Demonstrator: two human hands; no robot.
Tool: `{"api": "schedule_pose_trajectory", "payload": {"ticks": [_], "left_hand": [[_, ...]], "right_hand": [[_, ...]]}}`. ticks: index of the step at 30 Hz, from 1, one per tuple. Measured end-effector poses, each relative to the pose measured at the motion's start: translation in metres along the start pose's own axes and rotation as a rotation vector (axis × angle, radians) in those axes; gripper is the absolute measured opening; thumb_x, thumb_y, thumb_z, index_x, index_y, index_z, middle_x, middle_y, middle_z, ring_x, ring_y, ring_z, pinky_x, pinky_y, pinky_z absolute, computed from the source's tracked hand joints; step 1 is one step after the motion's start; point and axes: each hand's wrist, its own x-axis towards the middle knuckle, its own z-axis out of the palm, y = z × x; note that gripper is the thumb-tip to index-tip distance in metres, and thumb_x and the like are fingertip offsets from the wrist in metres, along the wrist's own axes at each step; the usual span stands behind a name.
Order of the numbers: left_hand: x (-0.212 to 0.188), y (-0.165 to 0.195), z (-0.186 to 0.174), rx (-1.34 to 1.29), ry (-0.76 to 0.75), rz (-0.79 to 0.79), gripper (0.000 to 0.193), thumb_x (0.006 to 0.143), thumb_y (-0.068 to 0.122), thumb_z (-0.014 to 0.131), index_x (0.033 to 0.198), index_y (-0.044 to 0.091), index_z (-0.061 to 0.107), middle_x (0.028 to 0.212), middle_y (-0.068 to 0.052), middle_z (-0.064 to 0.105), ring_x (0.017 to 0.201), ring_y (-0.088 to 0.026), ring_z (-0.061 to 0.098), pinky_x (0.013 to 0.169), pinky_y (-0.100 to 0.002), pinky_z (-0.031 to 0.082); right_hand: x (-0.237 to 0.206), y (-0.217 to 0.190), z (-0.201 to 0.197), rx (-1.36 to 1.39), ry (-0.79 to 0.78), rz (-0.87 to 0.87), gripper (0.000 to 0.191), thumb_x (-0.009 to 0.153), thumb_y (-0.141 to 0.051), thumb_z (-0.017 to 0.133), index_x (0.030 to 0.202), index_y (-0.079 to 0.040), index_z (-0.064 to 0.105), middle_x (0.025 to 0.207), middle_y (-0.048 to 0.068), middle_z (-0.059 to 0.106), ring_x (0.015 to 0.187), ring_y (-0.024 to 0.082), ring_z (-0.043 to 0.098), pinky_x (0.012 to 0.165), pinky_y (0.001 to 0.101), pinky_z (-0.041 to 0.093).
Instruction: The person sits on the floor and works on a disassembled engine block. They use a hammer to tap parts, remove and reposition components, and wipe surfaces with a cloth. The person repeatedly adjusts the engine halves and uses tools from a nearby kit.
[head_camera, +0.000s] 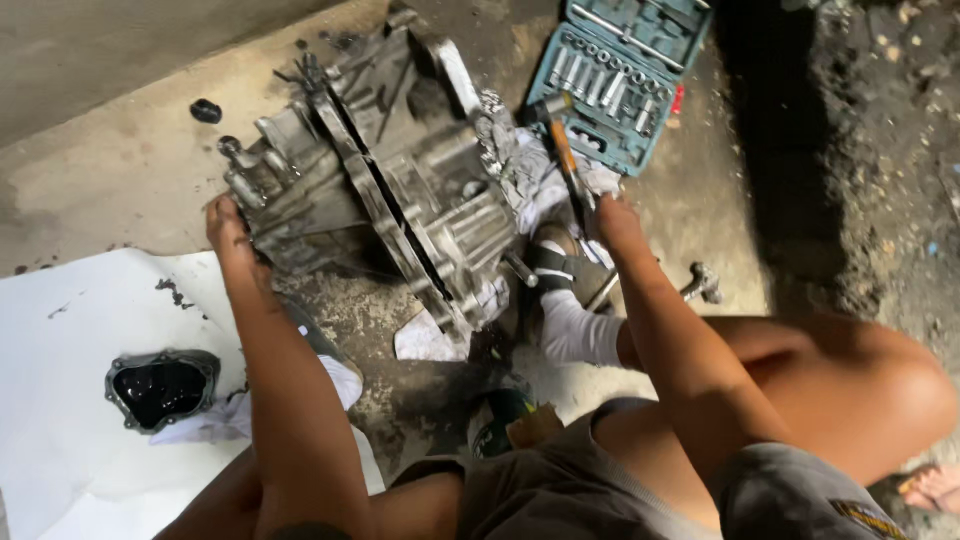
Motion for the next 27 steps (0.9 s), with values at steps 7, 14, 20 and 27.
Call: {"api": "schedule_pose_trajectory", "payload": {"ticks": [7, 14, 20, 27], "left_hand": [[0.008, -0.002, -0.005, 0.024, 0.001, -0.048, 0.032, 0.094, 0.031, 0.058, 0.121, 0.015, 0.061, 0.111, -0.001, 0.065, 0.103, -0.017, 0.063, 0.089, -0.037, 0.055], [0.041, -0.033, -0.028, -0.014, 0.026, -0.019, 0.047, 0.096, 0.029, 0.062, 0.137, 0.007, 0.059, 0.123, -0.006, 0.06, 0.116, -0.023, 0.056, 0.1, -0.036, 0.044], [0.056, -0.04, -0.03, -0.132, 0.077, -0.069, 0.062, 0.091, 0.026, 0.062, 0.15, 0.011, 0.049, 0.149, -0.01, 0.059, 0.134, -0.025, 0.058, 0.109, -0.035, 0.047], [0.057, -0.043, -0.034, -0.022, 0.259, -0.224, 0.037, 0.088, 0.025, 0.066, 0.123, 0.011, 0.067, 0.123, -0.006, 0.065, 0.113, -0.024, 0.06, 0.091, -0.041, 0.048]], "right_hand": [[0.017, -0.095, 0.032, 1.175, -0.293, -0.186, 0.061, 0.105, -0.051, 0.055, 0.133, 0.002, 0.064, 0.125, 0.006, 0.067, 0.115, 0.017, 0.06, 0.104, 0.0353, 0.047], [0.037, -0.109, 0.063, 1.385, -0.437, -0.091, 0.062, 0.101, -0.054, 0.051, 0.142, -0.008, 0.054, 0.139, 0.0, 0.058, 0.129, 0.014, 0.051, 0.112, 0.0316, 0.039], [0.046, -0.1, 0.061, 1.074, -0.405, -0.206, 0.055, 0.102, -0.048, 0.061, 0.124, 0.002, 0.068, 0.116, 0.004, 0.068, 0.11, 0.014, 0.058, 0.1, 0.0299, 0.045], [0.055, -0.089, 0.055, 0.897, -0.218, -0.101, 0.052, 0.098, -0.048, 0.061, 0.119, -0.001, 0.07, 0.106, -0.002, 0.069, 0.099, 0.009, 0.059, 0.09, 0.0246, 0.047]]}}
